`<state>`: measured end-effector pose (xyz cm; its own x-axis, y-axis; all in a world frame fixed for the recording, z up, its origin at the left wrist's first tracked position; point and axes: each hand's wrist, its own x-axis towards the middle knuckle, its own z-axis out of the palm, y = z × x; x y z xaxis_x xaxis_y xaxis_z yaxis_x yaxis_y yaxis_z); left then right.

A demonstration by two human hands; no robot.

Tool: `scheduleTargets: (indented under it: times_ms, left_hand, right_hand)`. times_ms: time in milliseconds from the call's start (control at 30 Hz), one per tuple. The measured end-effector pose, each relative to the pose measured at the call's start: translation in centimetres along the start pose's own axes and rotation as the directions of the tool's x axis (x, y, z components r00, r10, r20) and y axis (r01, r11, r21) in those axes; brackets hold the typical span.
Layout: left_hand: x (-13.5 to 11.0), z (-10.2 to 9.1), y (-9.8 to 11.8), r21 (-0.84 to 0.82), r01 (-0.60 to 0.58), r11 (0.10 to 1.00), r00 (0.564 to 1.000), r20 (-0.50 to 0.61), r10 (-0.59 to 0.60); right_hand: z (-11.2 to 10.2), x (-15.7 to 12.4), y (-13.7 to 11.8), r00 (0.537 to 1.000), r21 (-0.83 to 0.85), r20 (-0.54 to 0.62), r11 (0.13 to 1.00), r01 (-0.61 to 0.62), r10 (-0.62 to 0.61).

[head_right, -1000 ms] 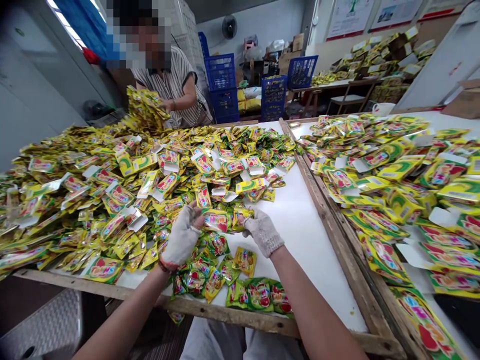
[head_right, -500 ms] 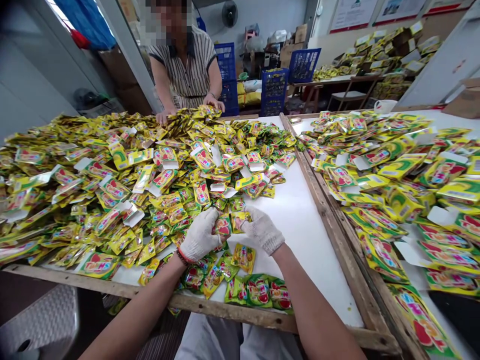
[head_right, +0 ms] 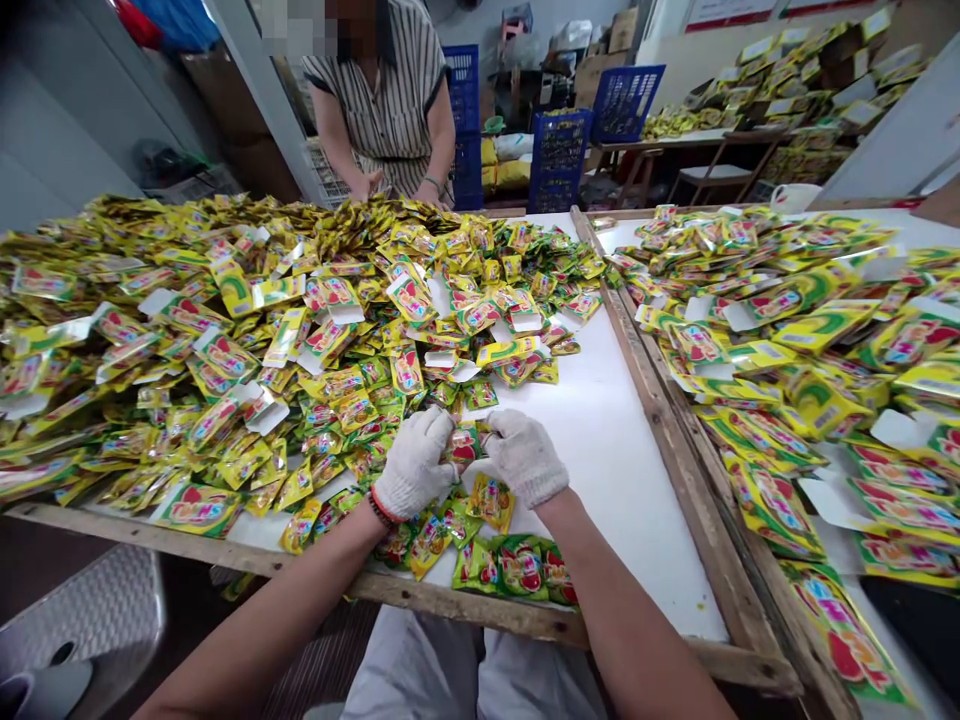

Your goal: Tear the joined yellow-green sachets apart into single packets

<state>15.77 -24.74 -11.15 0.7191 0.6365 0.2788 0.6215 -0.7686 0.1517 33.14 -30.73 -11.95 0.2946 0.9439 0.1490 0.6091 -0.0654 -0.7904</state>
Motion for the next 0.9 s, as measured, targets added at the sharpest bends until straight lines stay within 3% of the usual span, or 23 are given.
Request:
scheduleTargets:
  times_ms: [67,167,233,300,400,500,567,633,733,833,900]
  left_hand:
    - [0.0,0.0,0.1,0.009,-0.016,1.000,1.000,0.007,0.016]
    - [0.1,0.0,-0.1,0.011,0.026,1.000,1.000,-0.013,-0.026]
    - [0.2,0.0,-0.3,0.002,0.056,0.998,0.998,-0.034,-0.056]
    - [0.1,0.1,-0.3,-0.008,0.054,0.999,0.998,-0.032,-0.054]
    - [0.0,0.2,-0.3,-0.070,0.007,0.998,1.000,-0.011,-0.007]
    - [0.2,-0.1,-0.3,-0.339,-0.013,0.941,0.993,-0.116,-0.029]
    - [0.4,-0.4,-0.5,-0.560,0.054,0.827,0.968,-0.175,-0.181]
    - [0.7,-0.6,-0.6,-0.724,0.182,0.666,0.945,-0.058,-0.321]
    - [1.0,-0.8,-0.8,-0.798,0.334,0.502,0.925,0.174,-0.338]
    - [1.0,-0.7,-1.0,-0.775,0.342,0.531,0.925,0.178,-0.336]
    - [0.9,-0.8,-1.1,-0.770,0.304,0.560,0.935,0.128,-0.331]
  right_hand:
    - [-0.1,0.0,-0.1,0.999,0.009,0.035,1.000,-0.014,0.013]
    - [-0.7,-0.4,-0.6,0.979,0.221,0.164,0.963,-0.157,0.122]
    - [-1.1,-0.9,-1.1,0.933,0.380,0.314,0.877,-0.292,0.175]
    - [-1.0,-1.4,-1.6,0.873,0.451,0.466,0.809,-0.376,0.146]
    - [-0.3,-1.6,-1.8,0.821,0.473,0.563,0.778,-0.414,0.095]
    - [0.2,-1.4,-1.5,0.858,0.502,0.493,0.759,-0.415,0.143]
    - [0.1,-1.1,-1.3,0.894,0.531,0.414,0.753,-0.389,0.170]
    - [-0.2,-0.8,-1.1,0.922,0.515,0.340,0.784,-0.346,0.183]
    - [-0.2,-0.1,-0.8,0.979,0.323,0.153,0.929,-0.182,0.138]
    - [0.0,0.4,-0.1,1.000,0.119,0.008,0.993,-0.018,0.018]
    - [-0.6,0.6,0.4,0.998,0.179,-0.015,0.982,-0.053,0.057]
